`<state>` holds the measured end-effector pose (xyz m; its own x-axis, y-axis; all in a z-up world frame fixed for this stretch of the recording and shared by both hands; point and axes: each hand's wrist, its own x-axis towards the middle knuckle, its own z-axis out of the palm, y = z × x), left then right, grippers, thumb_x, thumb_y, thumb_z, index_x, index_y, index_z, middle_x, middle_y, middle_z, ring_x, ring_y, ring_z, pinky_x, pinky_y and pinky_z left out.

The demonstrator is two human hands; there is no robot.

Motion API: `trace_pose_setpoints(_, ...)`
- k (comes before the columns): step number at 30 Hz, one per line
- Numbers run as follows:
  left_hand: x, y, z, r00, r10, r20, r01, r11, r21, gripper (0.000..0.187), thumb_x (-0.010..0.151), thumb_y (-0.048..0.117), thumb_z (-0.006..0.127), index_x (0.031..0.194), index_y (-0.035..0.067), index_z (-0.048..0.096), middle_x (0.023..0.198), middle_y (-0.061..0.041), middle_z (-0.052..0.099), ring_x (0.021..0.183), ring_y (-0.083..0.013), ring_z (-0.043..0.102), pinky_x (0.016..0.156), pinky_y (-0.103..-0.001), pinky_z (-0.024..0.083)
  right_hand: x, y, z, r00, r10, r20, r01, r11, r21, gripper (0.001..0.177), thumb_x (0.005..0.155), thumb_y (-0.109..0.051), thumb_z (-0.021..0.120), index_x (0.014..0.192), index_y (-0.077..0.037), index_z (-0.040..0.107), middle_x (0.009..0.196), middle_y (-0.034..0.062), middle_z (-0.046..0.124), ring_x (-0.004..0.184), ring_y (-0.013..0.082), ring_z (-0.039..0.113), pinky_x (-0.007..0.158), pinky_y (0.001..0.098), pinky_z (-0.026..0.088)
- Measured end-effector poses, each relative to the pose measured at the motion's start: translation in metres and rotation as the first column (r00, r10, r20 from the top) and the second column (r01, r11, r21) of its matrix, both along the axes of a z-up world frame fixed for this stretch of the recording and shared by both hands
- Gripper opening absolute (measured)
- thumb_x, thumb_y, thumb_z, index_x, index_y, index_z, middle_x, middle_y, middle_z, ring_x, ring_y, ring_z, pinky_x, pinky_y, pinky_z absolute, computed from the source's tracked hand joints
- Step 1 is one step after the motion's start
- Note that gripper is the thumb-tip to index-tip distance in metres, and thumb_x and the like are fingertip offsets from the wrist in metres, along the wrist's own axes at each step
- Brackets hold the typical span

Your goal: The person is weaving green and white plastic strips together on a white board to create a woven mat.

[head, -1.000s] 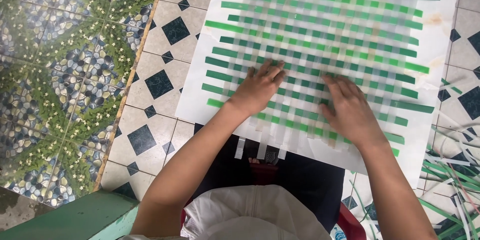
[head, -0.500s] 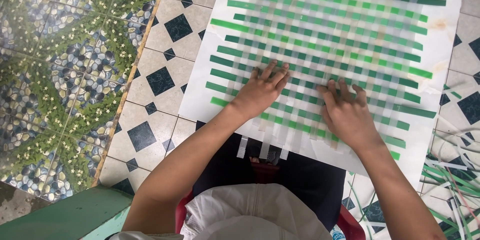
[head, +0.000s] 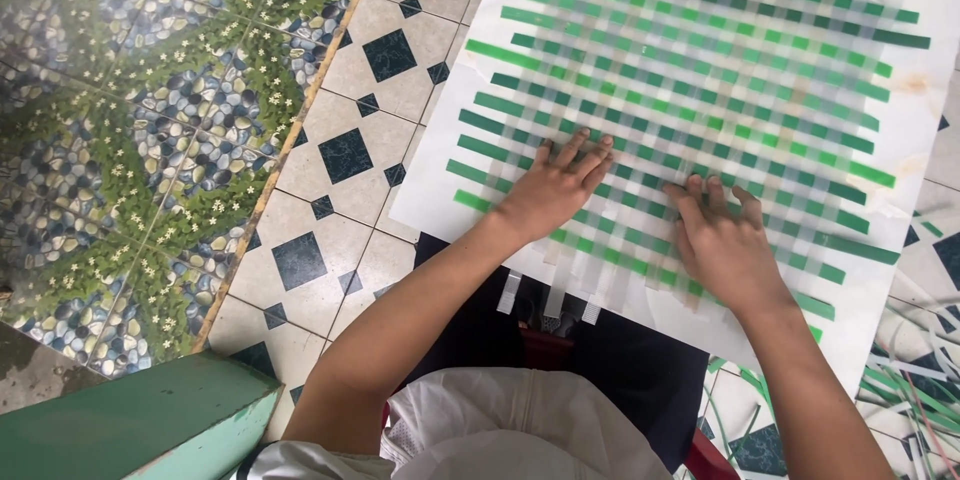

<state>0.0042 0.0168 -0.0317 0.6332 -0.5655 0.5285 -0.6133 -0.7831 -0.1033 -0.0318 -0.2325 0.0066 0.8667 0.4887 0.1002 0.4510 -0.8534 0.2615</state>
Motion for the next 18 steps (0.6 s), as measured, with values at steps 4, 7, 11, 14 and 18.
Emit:
trace_pose_setpoints(4, 0.0, 0.003, 0.007, 0.981, -0.044, -0.188, 0.049, 0.998, 0.026, 0.044, 0.088, 0.002, 0.057, 0.132, 0.009, 0.056, 0.139, -0.007, 0.05, 0.128, -0.0358, 0.051, 0.084, -0.054, 0.05, 0.0, 0.002, 0.002, 1.0, 0.028, 0.011, -0.029, 0.997, 0.068, 0.048, 0.083, -0.026, 0.062, 0.13, -0.022, 0.057, 0.12, 0.0115, 0.07, 0.115, 0.0259, 0.067, 0.107, 0.0437, 0.042)
trace_pose_setpoints(7, 0.005, 0.001, 0.012, 0.917, -0.037, -0.397, 0.046, 0.999, 0.013, 0.043, 0.087, 0.004, 0.055, 0.13, 0.01, 0.056, 0.138, -0.004, 0.049, 0.128, -0.0354, 0.049, 0.086, -0.057, 0.048, -0.005, 0.006, 0.005, 1.0, 0.001, 0.003, -0.001, 0.994, 0.11, 0.043, 0.085, -0.026, 0.062, 0.127, -0.02, 0.058, 0.12, 0.0095, 0.07, 0.114, 0.0234, 0.066, 0.108, 0.042, 0.04)
trace_pose_setpoints(11, 0.02, -0.014, 0.006, 0.931, 0.032, -0.365, -0.004, 0.997, 0.076, 0.028, 0.087, 0.016, 0.06, 0.115, 0.014, 0.061, 0.117, 0.002, 0.055, 0.11, -0.0268, 0.058, 0.082, -0.053, 0.046, -0.002, 0.003, 0.007, 1.0, -0.026, -0.015, 0.028, 0.99, 0.136, 0.043, 0.084, -0.024, 0.062, 0.126, -0.02, 0.057, 0.117, 0.0083, 0.071, 0.111, 0.0226, 0.067, 0.107, 0.0424, 0.042)
trace_pose_setpoints(14, 0.029, -0.024, 0.008, 0.895, 0.076, -0.439, -0.09, 0.996, -0.011, 0.033, 0.096, 0.037, 0.051, 0.116, 0.013, 0.06, 0.113, -0.001, 0.052, 0.11, -0.0282, 0.054, 0.092, -0.061, 0.039, 0.005, -0.004, 0.012, 0.984, -0.094, -0.154, 0.136, 0.949, 0.286, 0.04, 0.084, -0.022, 0.06, 0.124, -0.016, 0.058, 0.109, 0.0101, 0.073, 0.095, 0.0248, 0.073, 0.108, 0.0441, 0.041)
trace_pose_setpoints(18, 0.018, -0.025, 0.02, 0.862, 0.099, -0.497, -0.185, 0.974, -0.127, 0.058, 0.1, 0.045, 0.047, 0.142, 0.006, 0.045, 0.153, -0.021, 0.03, 0.142, -0.0446, 0.024, 0.103, -0.075, 0.021, 0.006, 0.007, 0.014, 0.981, -0.17, -0.096, 0.195, 0.813, 0.549, 0.049, 0.092, -0.024, 0.062, 0.137, -0.01, 0.048, 0.122, 0.0122, 0.066, 0.109, 0.0356, 0.061, 0.102, 0.0529, 0.042)
